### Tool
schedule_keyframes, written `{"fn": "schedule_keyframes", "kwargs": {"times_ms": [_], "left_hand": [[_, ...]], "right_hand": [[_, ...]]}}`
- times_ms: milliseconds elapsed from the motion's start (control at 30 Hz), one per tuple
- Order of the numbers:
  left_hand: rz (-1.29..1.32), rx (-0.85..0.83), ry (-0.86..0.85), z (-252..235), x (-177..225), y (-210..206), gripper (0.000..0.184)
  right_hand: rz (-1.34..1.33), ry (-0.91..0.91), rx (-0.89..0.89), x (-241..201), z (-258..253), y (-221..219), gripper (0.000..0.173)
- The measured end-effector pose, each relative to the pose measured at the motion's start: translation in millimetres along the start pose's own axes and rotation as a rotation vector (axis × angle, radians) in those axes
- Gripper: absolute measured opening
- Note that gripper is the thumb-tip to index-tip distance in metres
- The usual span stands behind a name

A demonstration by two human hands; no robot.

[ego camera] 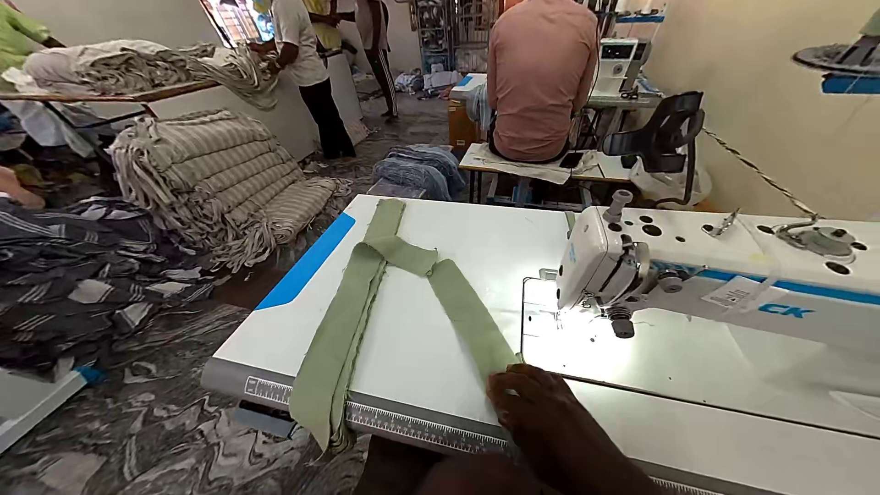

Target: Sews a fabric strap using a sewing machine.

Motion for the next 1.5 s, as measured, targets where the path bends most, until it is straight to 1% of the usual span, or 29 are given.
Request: {"fn": "schedule_keyframes", "kwargs": {"times_ms": [33,100,167,233,300,367,400,433,467,500,533,567,600,633,667,700,733,767,800,867,933,1000,1067,1167,1233,1400,1467,1500], "left_hand": [[-0.044,0.071,0.053,-3,-14,22,0.047],[-0.22,0.239,0.145,-12,-51,66,0.035],[-0.378,0.348,0.293,-27,-90,106,0.037],[-0.468,0.381,0.454,-54,-120,137,0.039],[-0.526,0.398,0.541,-91,-140,152,0.047],[-0.54,0.398,0.56,-128,-151,157,0.062],[-0.53,0.403,0.553,-143,-155,159,0.061],[-0.519,0.409,0.539,-156,-157,158,0.05],[-0.503,0.427,0.514,-164,-156,156,0.037],[-0.464,0.448,0.474,-166,-151,152,0.028],[-0.391,0.463,0.409,-161,-141,146,0.024],[-0.288,0.456,0.332,-152,-125,138,0.023],[-0.158,0.422,0.272,-138,-107,126,0.023],[-0.018,0.379,0.232,-122,-89,112,0.019],[0.118,0.332,0.191,-106,-72,100,0.017],[0.224,0.292,0.141,-91,-56,89,0.017],[0.284,0.257,0.081,-77,-40,81,0.017],[0.311,0.222,0.015,-66,-26,76,0.018],[0.312,0.203,-0.031,-57,-14,73,0.018],[0.317,0.223,-0.084,-46,0,72,0.018],[0.343,0.268,-0.078,-39,5,73,0.019],[0.319,0.296,-0.065,-34,7,73,0.016],[0.301,0.289,-0.072,-31,8,72,0.016],[0.278,0.31,-0.119,-29,11,72,0.021],[0.311,0.318,-0.123,-29,9,71,0.021],[0.548,0.244,-0.1,-27,4,65,0.021],[0.481,0.292,-0.117,-26,10,66,0.018],[0.438,0.32,-0.119,-26,13,66,0.019]], "right_hand": [[0.07,-0.001,-0.009,0,5,-11,0.032],[0.071,-0.024,0.038,-3,20,-13,0.028],[0.024,-0.048,0.049,-14,37,-11,0.027],[0.036,-0.041,0.053,-20,48,-14,0.031],[0.051,-0.029,0.077,-20,51,-13,0.033],[0.056,-0.034,0.098,-19,50,-12,0.033],[0.056,-0.037,0.1,-19,50,-13,0.032],[0.04,-0.039,0.096,-19,50,-13,0.032],[-0.005,-0.047,0.092,-19,51,-11,0.03],[-0.09,-0.068,0.087,-19,52,-6,0.026],[-0.206,-0.103,0.095,-18,53,2,0.024],[-0.31,-0.149,0.141,-15,54,13,0.022],[-0.377,-0.209,0.234,-10,57,25,0.022],[-0.404,-0.274,0.341,-3,59,37,0.027],[-0.415,-0.326,0.42,3,59,46,0.038],[-0.432,-0.362,0.446,7,56,52,0.051],[-0.473,-0.378,0.429,8,50,56,0.061],[-0.555,-0.37,0.393,6,42,57,0.064],[-0.674,-0.351,0.365,1,33,58,0.058],[-0.899,-0.314,0.352,-13,19,62,0.037],[-1.005,-0.364,0.371,-22,12,69,0.023],[-1.027,-0.376,0.398,-27,10,78,0.015],[-0.946,-0.361,0.421,-29,12,86,0.013],[-0.84,-0.321,0.436,-31,14,95,0.014],[-0.816,-0.267,0.45,-34,15,98,0.014],[-0.842,-0.141,0.424,-40,16,103,0.012],[-0.846,-0.119,0.409,-41,16,103,0.013],[-0.858,-0.114,0.404,-40,16,103,0.016]]}}
Point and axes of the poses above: each hand's wrist, its own z-axis away from the middle knuckle, its own y-axis out of the back of the hand, x = y × z, the point moved 8 cm from there along -z, towards the middle knuckle, and after that the axes turned 2 degrees about y, right-handed, at the moved point
